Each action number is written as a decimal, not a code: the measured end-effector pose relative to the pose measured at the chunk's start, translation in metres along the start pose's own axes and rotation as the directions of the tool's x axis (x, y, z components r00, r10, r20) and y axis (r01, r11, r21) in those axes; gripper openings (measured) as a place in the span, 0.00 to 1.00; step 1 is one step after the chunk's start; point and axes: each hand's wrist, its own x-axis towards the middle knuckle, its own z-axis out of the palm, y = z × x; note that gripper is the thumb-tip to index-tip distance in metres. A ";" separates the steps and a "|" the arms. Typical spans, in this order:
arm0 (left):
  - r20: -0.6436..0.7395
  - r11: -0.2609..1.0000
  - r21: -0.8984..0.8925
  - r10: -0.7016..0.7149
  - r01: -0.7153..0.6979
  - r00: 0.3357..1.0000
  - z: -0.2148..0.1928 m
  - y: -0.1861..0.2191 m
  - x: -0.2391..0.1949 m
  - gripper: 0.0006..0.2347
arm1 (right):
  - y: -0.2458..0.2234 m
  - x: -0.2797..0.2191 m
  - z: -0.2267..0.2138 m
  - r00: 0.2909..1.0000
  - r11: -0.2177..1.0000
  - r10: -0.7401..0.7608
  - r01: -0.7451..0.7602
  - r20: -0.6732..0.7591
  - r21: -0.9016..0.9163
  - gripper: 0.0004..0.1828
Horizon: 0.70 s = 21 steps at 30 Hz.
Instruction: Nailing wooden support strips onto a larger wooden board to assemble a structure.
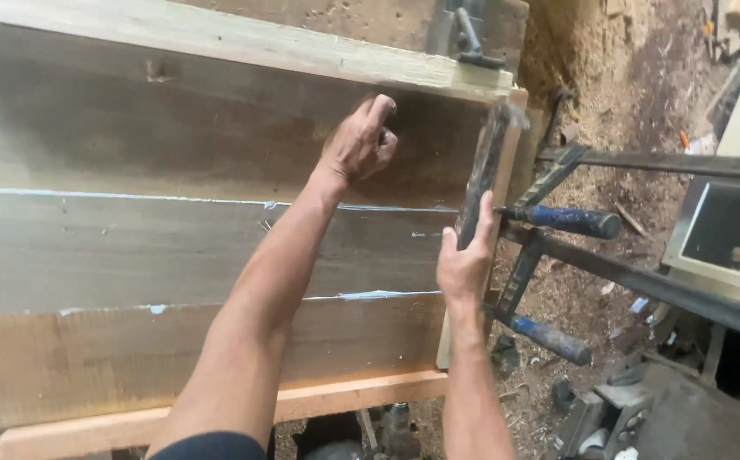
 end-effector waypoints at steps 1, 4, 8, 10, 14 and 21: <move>-0.010 1.000 0.000 0.011 -0.011 1.000 0.003 -0.001 0.011 0.18 | -0.005 0.002 -0.005 1.000 1.000 -0.011 0.011 -0.010 0.002 0.45; 0.053 0.994 -0.086 -0.066 0.071 0.996 -0.001 0.013 -0.022 0.17 | 0.009 -0.045 -0.024 0.994 0.974 -0.076 0.091 -0.081 0.208 0.40; 0.005 0.991 -0.130 -0.009 0.010 1.000 -0.024 0.000 0.020 0.13 | 0.002 -0.025 -0.011 0.869 0.934 -0.231 0.324 -0.437 0.151 0.39; 0.103 0.982 -0.166 -0.077 0.094 0.992 -0.011 0.014 -0.007 0.13 | -0.010 -0.033 -0.037 0.897 0.900 -0.090 0.259 -0.432 0.351 0.43; -0.001 0.998 -0.061 0.005 -0.005 1.000 -0.013 0.001 0.009 0.14 | 0.043 0.008 0.003 0.732 0.873 -0.366 0.485 -0.575 0.062 0.29; 0.008 1.000 0.014 -0.016 0.015 1.000 -0.003 0.006 -0.002 0.16 | -0.017 0.004 -0.036 0.862 0.944 -0.247 0.318 -0.443 0.091 0.32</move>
